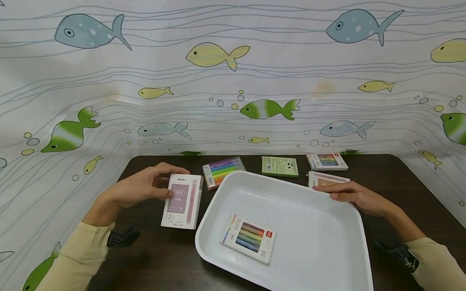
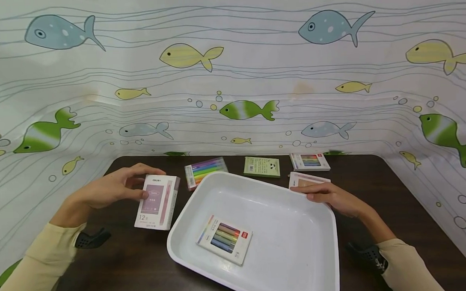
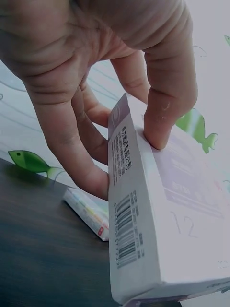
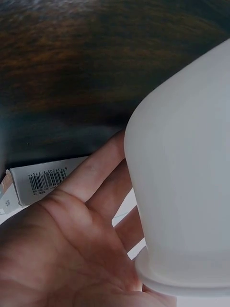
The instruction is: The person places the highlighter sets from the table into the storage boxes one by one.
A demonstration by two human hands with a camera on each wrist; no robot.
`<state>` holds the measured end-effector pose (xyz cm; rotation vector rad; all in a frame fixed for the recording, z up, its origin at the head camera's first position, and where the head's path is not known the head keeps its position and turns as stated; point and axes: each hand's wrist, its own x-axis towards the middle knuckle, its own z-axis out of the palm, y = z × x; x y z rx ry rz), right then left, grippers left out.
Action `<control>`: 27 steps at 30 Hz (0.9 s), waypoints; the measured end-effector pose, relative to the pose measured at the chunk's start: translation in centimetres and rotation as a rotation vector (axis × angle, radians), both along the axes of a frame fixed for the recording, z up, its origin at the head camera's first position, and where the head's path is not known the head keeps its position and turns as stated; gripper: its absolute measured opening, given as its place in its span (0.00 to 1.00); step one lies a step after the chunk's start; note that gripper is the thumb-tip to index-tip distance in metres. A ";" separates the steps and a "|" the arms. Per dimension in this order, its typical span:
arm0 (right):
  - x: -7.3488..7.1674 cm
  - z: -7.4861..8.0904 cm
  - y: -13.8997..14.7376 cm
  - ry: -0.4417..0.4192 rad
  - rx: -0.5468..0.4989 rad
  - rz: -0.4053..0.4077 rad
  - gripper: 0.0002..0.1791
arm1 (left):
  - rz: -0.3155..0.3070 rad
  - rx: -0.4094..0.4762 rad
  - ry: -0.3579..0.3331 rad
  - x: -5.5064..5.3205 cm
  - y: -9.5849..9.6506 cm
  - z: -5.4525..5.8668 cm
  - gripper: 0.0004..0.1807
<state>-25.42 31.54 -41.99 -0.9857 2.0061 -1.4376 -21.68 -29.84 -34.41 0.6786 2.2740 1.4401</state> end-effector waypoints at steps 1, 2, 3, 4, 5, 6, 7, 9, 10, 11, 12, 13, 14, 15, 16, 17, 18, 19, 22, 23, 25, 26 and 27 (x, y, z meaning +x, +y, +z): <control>0.0 0.0 0.0 -0.005 -0.007 0.007 0.24 | -0.006 0.005 0.001 0.0 0.0 0.0 0.33; 0.0 0.0 0.0 -0.008 -0.012 0.013 0.24 | -0.013 0.013 -0.001 0.0 0.1 0.0 0.33; 0.0 0.0 0.0 -0.012 -0.018 0.018 0.24 | -0.018 0.019 -0.003 0.1 0.1 0.0 0.33; 0.0 0.0 0.0 -0.015 -0.022 0.023 0.24 | -0.022 0.026 -0.005 0.1 0.1 0.0 0.34; 0.0 0.1 0.0 -0.018 -0.026 0.027 0.24 | -0.025 0.030 -0.008 0.1 0.2 0.0 0.34; 0.0 0.1 -0.1 -0.019 -0.027 0.030 0.24 | -0.030 0.033 -0.011 0.1 0.2 0.0 0.33; 0.0 0.1 -0.1 -0.020 -0.028 0.032 0.24 | -0.034 0.037 -0.011 0.1 0.2 0.0 0.33; 0.1 0.1 -0.1 -0.018 -0.029 0.034 0.24 | -0.040 0.042 -0.012 0.1 0.3 0.0 0.33; 0.1 0.1 -0.1 -0.016 -0.028 0.032 0.24 | -0.044 0.045 -0.013 0.2 0.3 0.0 0.33; 0.1 0.1 -0.1 -0.015 -0.027 0.032 0.24 | -0.046 0.049 -0.013 0.2 0.3 0.1 0.33; 0.1 0.1 -0.1 -0.014 -0.026 0.030 0.24 | -0.048 0.054 -0.014 0.2 0.3 0.1 0.32; 0.1 0.1 0.0 -0.011 -0.025 0.029 0.24 | -0.049 0.062 -0.016 0.2 0.3 0.2 0.32; 0.1 0.1 0.0 -0.008 -0.024 0.028 0.24 | -0.049 0.067 -0.021 0.2 0.3 0.3 0.32; 0.1 0.1 0.0 -0.004 -0.020 0.025 0.24 | -0.050 0.076 -0.028 0.2 0.3 0.3 0.31; 0.1 0.0 0.0 -0.003 -0.018 0.022 0.24 | -0.051 0.085 -0.035 0.2 0.3 0.4 0.31; 0.1 0.0 0.0 -0.001 -0.015 0.019 0.24 | -0.056 0.092 -0.040 0.2 0.4 0.4 0.31; 0.1 0.0 0.0 0.001 -0.012 0.016 0.24 | -0.061 0.101 -0.049 0.3 0.4 0.4 0.30; 0.1 0.0 0.0 0.003 -0.009 0.014 0.24 | -0.068 0.109 -0.056 0.3 0.5 0.4 0.30; 0.1 0.0 0.0 0.007 -0.001 0.005 0.24 | -0.083 0.127 -0.072 0.3 0.9 0.4 0.30; 0.1 0.0 0.0 0.008 0.001 0.001 0.24 | -0.087 0.133 -0.079 0.4 1.0 0.3 0.30; 0.1 -0.1 0.0 0.010 0.002 -0.002 0.24 | -0.088 0.142 -0.093 0.4 1.4 0.3 0.30; 0.1 -0.1 0.0 0.010 0.002 -0.004 0.24 | -0.086 0.143 -0.098 0.4 1.6 0.3 0.30; 0.0 -0.1 0.0 0.011 0.002 -0.004 0.24 | -0.085 0.147 -0.107 0.4 1.8 0.3 0.30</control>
